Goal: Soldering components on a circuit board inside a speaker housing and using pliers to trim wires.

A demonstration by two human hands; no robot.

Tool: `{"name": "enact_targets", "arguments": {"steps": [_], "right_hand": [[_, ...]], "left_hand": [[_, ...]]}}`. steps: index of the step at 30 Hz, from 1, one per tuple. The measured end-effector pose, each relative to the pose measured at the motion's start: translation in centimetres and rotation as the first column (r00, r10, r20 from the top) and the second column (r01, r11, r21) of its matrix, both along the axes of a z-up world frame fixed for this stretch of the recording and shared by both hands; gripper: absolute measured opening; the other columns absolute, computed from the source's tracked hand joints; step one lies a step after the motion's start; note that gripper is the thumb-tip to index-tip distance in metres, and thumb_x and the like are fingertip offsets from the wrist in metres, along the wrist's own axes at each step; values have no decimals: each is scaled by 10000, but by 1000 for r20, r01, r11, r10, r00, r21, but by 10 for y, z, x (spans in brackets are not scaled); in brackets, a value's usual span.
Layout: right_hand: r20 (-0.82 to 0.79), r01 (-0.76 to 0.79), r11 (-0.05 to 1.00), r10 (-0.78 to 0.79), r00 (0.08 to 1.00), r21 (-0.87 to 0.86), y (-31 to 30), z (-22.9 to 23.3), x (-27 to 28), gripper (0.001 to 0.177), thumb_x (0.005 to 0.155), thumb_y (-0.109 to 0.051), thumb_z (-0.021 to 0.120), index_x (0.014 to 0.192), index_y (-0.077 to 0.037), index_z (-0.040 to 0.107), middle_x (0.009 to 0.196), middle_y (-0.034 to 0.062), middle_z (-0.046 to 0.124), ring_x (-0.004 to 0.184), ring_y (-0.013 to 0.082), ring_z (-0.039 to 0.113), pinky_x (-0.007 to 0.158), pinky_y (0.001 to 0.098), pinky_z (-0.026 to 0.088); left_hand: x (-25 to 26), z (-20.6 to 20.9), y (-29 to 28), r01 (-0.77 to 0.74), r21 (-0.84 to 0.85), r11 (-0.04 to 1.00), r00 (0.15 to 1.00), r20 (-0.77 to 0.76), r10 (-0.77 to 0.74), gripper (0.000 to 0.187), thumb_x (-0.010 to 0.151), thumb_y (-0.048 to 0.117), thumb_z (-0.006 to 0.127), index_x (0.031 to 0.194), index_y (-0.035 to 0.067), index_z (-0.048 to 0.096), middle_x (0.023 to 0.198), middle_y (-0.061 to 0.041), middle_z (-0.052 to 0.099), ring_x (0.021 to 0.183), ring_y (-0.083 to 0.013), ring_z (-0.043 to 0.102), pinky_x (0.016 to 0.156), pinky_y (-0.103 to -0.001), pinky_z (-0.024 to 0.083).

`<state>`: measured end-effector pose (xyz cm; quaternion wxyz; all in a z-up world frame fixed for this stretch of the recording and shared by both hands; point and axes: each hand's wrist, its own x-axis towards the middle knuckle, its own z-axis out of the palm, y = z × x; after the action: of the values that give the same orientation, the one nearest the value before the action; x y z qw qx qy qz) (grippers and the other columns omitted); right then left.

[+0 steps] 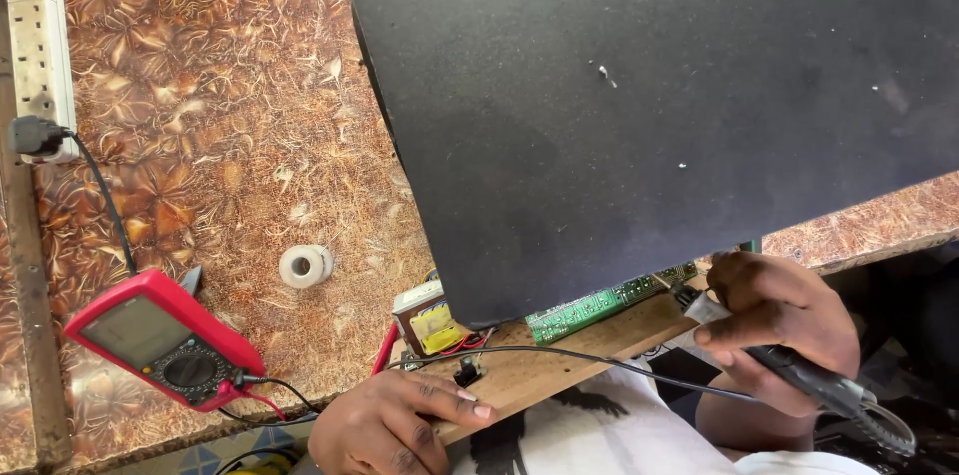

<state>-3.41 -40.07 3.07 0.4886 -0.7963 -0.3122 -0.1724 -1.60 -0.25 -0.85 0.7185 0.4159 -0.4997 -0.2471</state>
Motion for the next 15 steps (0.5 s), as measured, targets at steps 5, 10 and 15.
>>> {"name": "enact_targets", "arguments": {"steps": [5, 10, 15], "right_hand": [[24, 46, 999, -46, 999, -3, 0, 1, -6, 129, 885, -177, 587, 820, -135, 691, 713, -3, 407, 625, 167, 470, 605, 321, 462], [37, 4, 999, -2, 999, -45, -6, 0, -9, 171, 921, -214, 550, 861, -148, 697, 738, 4, 428, 651, 177, 506, 637, 336, 506], [23, -49, 998, 50, 998, -40, -6, 6, -12, 207, 938, -248, 540, 904, -142, 714, 770, 7, 440, 681, 185, 535, 655, 345, 505]], "left_hand": [[2, 5, 0, -4, 28, 1000, 999, 40, 2, 422, 1163, 302, 459, 919, 30, 670, 927, -99, 696, 1385, -413, 533, 1138, -666, 540], [2, 1, 0, 6, 1, 1000, 995, 96, -6, 436, 1164, 280, 450, 875, 24, 654, 898, -109, 688, 1373, -432, 541, 1103, -632, 546], [2, 7, 1, 13, 5, 1000, 993, 117, -13, 450, 1165, 288, 443, 880, 14, 658, 900, -120, 689, 1370, -438, 543, 1104, -628, 553]]}}
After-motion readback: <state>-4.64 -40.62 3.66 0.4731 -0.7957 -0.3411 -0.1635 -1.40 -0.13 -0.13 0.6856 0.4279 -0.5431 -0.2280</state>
